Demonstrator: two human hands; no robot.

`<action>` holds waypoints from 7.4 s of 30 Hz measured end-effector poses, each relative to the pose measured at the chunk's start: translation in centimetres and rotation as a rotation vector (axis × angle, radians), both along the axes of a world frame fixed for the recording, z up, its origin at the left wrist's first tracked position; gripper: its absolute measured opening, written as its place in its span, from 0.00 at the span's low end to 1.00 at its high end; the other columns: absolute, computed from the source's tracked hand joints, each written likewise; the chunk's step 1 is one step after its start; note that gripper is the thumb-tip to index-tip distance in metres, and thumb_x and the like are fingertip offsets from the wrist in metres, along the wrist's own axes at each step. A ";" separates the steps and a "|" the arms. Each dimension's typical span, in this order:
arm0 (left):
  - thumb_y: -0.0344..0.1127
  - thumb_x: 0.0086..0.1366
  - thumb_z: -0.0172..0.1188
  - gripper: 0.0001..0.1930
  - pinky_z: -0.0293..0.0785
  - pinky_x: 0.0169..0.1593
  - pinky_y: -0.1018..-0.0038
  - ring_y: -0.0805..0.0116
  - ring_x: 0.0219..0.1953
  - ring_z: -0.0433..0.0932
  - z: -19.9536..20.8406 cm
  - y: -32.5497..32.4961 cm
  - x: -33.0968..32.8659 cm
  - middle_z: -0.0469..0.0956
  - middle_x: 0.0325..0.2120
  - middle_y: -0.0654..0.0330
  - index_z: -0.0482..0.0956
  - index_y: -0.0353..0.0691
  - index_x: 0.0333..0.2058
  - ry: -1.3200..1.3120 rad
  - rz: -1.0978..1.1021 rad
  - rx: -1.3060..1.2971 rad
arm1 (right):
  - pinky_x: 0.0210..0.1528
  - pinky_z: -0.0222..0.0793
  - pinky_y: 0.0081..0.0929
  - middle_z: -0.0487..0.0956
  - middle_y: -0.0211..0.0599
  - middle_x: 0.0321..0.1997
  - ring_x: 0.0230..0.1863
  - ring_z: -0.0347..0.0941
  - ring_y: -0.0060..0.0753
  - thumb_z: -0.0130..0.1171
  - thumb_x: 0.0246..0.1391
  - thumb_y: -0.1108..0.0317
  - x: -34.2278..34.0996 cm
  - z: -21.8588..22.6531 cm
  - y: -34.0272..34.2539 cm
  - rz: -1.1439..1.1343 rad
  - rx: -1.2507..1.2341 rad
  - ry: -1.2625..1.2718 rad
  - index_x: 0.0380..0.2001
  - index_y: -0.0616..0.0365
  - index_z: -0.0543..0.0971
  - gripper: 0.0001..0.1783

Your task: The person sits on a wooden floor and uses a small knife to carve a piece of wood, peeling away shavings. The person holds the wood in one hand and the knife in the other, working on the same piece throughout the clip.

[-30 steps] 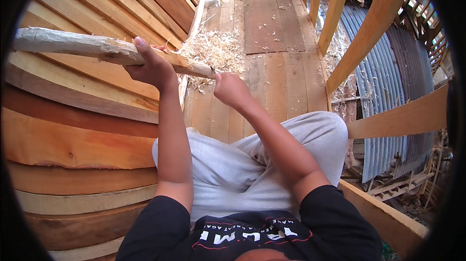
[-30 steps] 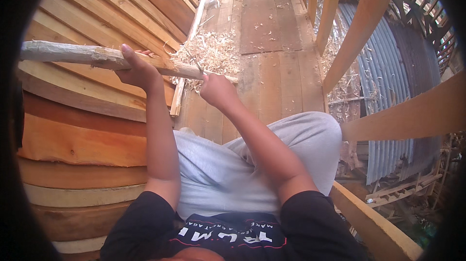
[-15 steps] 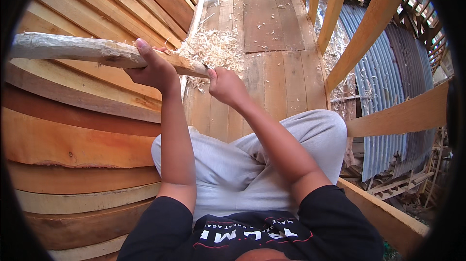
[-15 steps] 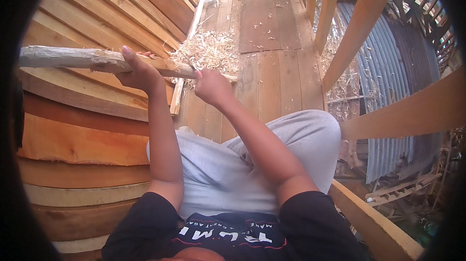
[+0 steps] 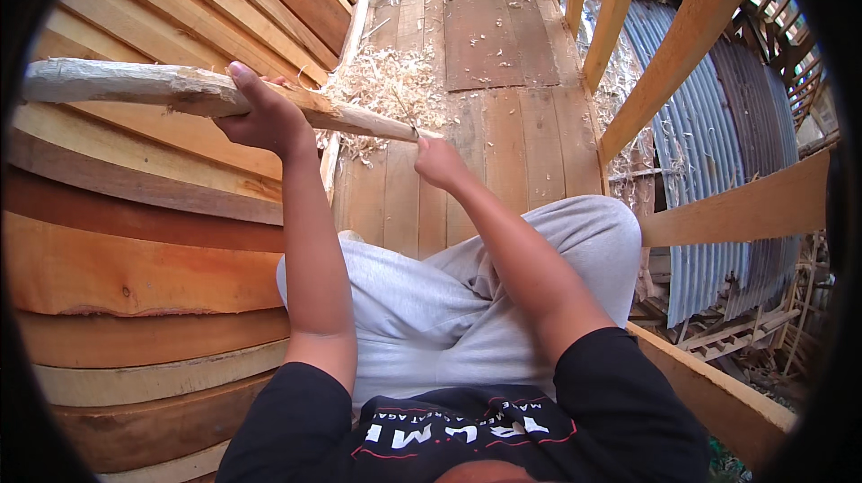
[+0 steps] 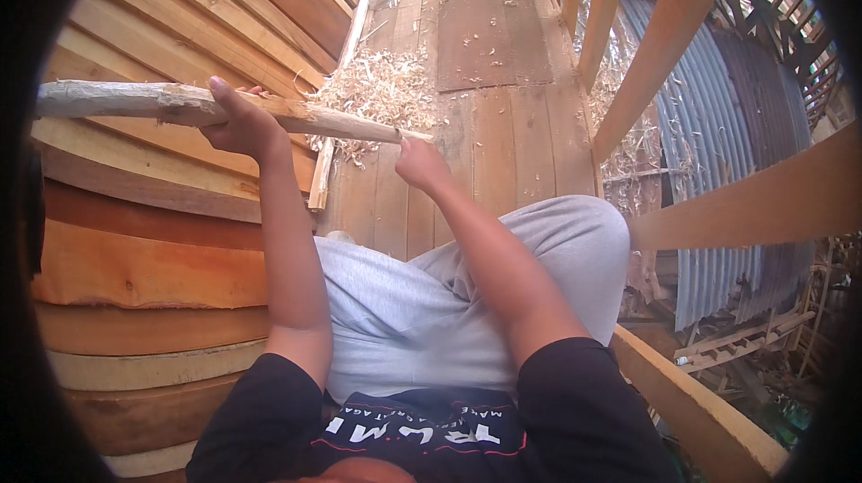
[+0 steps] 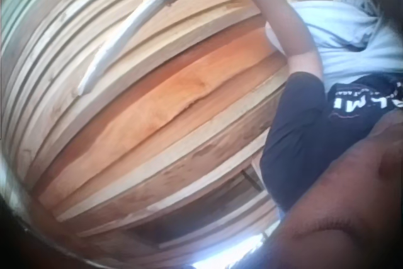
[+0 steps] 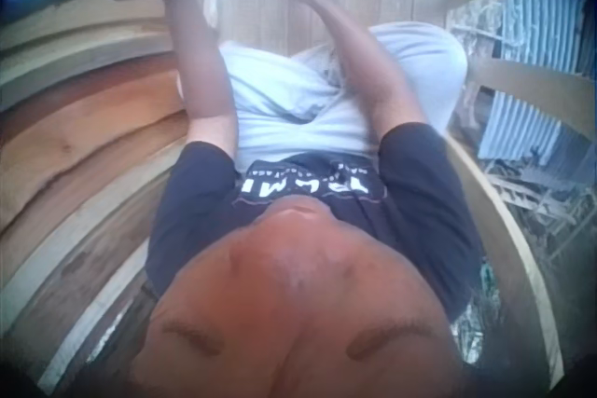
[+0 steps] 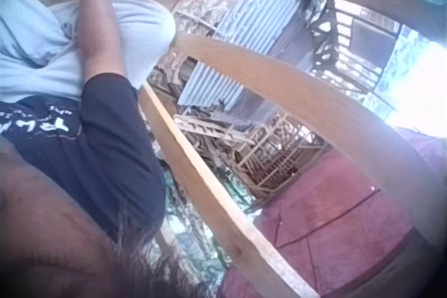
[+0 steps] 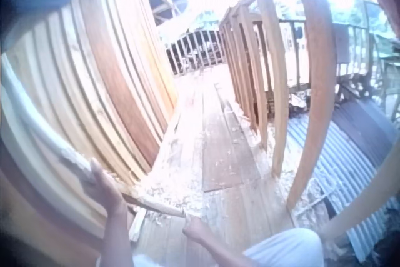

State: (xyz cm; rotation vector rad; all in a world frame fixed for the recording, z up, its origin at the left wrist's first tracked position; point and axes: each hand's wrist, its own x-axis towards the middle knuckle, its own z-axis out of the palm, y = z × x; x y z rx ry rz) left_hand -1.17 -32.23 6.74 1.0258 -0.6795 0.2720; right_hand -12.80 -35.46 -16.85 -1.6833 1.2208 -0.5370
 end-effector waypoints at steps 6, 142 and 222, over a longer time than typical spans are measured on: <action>0.45 0.62 0.61 0.35 0.80 0.27 0.76 0.67 0.28 0.76 -0.6 0.7 2.7 0.71 0.43 0.45 0.57 0.23 0.56 -0.031 0.001 0.012 | 0.48 0.70 0.49 0.79 0.61 0.40 0.42 0.76 0.62 0.39 0.64 0.59 1.8 9.3 2.6 0.146 -0.101 -0.023 0.37 0.68 0.78 0.23; 0.40 0.66 0.50 0.22 0.64 0.57 0.57 0.67 0.39 0.67 -2.5 4.0 10.0 0.67 0.32 0.61 0.62 0.37 0.56 0.093 -0.774 0.067 | 0.48 0.66 0.49 0.77 0.60 0.42 0.47 0.73 0.59 0.47 0.61 0.59 3.4 -3.1 -1.2 -0.219 0.213 -0.004 0.38 0.66 0.71 0.17; 0.29 0.56 0.54 0.15 0.64 0.44 0.67 0.68 0.31 0.66 -2.9 3.1 5.3 0.67 0.25 0.60 0.63 0.42 0.42 0.077 -0.851 -0.061 | 0.24 0.74 0.43 0.78 0.61 0.28 0.21 0.77 0.53 0.40 0.63 0.60 0.6 -2.7 -2.5 0.095 0.355 0.254 0.35 0.77 0.75 0.25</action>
